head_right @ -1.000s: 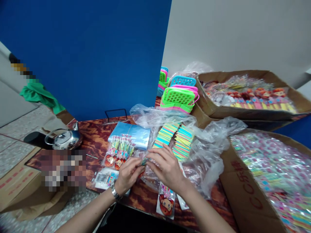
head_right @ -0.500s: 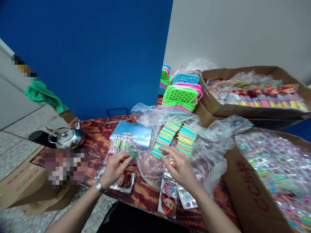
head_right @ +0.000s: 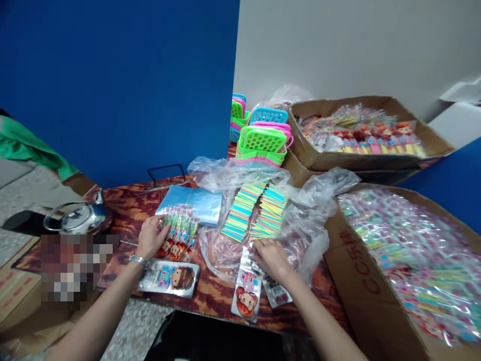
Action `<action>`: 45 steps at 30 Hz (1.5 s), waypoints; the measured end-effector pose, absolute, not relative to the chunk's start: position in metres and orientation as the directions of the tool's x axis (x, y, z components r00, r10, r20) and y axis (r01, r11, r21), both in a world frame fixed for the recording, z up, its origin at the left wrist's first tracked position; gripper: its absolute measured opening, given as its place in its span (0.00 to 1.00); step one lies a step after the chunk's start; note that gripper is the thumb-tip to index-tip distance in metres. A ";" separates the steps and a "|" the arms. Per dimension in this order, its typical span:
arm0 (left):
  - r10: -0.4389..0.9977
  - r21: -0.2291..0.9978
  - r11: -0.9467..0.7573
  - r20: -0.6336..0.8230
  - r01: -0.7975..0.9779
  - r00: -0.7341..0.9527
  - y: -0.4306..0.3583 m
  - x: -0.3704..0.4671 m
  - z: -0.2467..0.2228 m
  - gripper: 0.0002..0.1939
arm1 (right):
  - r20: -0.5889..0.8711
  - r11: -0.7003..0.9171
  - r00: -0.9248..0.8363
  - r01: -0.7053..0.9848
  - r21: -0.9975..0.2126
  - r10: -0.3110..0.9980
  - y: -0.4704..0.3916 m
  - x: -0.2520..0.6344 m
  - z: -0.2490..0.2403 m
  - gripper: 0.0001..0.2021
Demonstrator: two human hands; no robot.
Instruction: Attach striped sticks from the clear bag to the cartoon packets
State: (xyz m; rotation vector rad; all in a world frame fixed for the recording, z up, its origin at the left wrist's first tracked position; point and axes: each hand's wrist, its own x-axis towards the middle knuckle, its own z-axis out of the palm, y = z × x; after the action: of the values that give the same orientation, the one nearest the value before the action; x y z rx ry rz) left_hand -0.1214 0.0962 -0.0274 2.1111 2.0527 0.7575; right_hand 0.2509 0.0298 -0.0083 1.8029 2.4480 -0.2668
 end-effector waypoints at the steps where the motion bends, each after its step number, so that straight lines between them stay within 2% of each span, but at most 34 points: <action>1: 0.954 0.396 -0.090 0.299 0.914 -0.035 0.095 -0.120 -0.026 0.18 | -0.182 0.288 -0.300 0.953 -0.093 0.936 0.032 0.251 -0.009 0.04; 4: 0.905 0.385 -0.122 0.421 0.915 -0.057 0.086 -0.108 -0.015 0.19 | -0.145 0.310 -0.316 0.949 -0.066 0.938 0.034 0.251 -0.013 0.06; 7: 0.850 0.445 -0.248 0.525 0.861 -0.027 0.063 -0.074 0.002 0.19 | -0.045 0.353 -0.354 0.935 -0.026 0.934 0.033 0.254 -0.014 0.07; 9: 0.868 0.548 -0.387 0.488 0.741 0.092 0.043 -0.040 0.010 0.17 | 0.028 0.381 -0.380 0.923 -0.058 0.924 0.030 0.254 -0.008 0.08; 11: 0.894 0.672 -0.447 0.350 0.590 0.279 0.024 -0.006 0.013 0.19 | 0.115 0.419 -0.405 0.895 -0.155 0.907 0.028 0.252 0.003 0.09; 13: 0.905 0.778 -0.390 0.225 0.492 0.362 0.012 0.021 0.012 0.19 | 0.208 0.462 -0.416 0.840 -0.286 0.885 0.026 0.248 0.017 0.10; 15: 0.916 0.856 -0.282 0.106 0.434 0.387 0.008 0.037 0.009 0.13 | 0.277 0.494 -0.412 0.772 -0.400 0.868 0.023 0.241 0.030 0.10; 19: 0.916 0.911 -0.147 -0.022 0.385 0.401 0.012 0.038 0.003 0.11 | 0.323 0.499 -0.382 0.709 -0.498 0.866 0.018 0.226 0.043 0.09; 22: 0.932 0.914 -0.103 -0.049 0.392 0.360 0.016 0.027 0.000 0.09 | 0.294 0.502 -0.408 0.677 -0.538 0.865 0.017 0.219 0.044 0.09; 26: 0.968 0.926 -0.020 -0.077 0.378 0.240 0.015 0.016 -0.004 0.11 | 0.155 0.452 -0.478 0.606 -0.655 0.864 0.034 0.218 0.036 0.10; 28: 0.971 0.937 0.001 -0.085 0.350 0.224 0.013 0.014 -0.004 0.11 | 0.079 0.397 -0.438 0.705 -0.588 0.895 0.051 0.217 0.027 0.13; 29: 0.970 0.942 0.009 -0.090 0.336 0.225 0.012 0.014 -0.003 0.11 | 0.050 0.364 -0.392 0.792 -0.490 0.919 0.060 0.215 0.021 0.15; 31: 0.966 0.950 0.024 -0.102 0.313 0.237 0.010 0.014 -0.002 0.11 | -0.019 0.296 -0.304 0.939 -0.172 0.952 0.079 0.210 0.009 0.15; 33: 0.964 0.954 0.030 -0.107 0.299 0.245 0.008 0.013 -0.002 0.12 | -0.065 0.277 -0.278 0.961 -0.025 0.958 0.093 0.202 -0.003 0.14; 38: 0.966 0.961 0.036 -0.104 0.273 0.237 0.006 0.008 -0.008 0.12 | -0.132 0.325 -0.314 0.943 0.067 0.940 0.103 0.189 -0.019 0.09; 45: 0.969 0.961 0.041 -0.104 0.273 0.222 0.005 0.008 -0.010 0.12 | -0.164 0.361 -0.342 0.926 0.109 0.925 0.107 0.188 -0.019 0.12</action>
State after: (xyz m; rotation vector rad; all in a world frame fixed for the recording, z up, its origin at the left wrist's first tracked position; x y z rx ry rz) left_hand 0.0078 0.0054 -0.0104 1.4482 1.2518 0.8383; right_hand 0.1885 0.1066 -0.0188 1.6718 2.4226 -0.0056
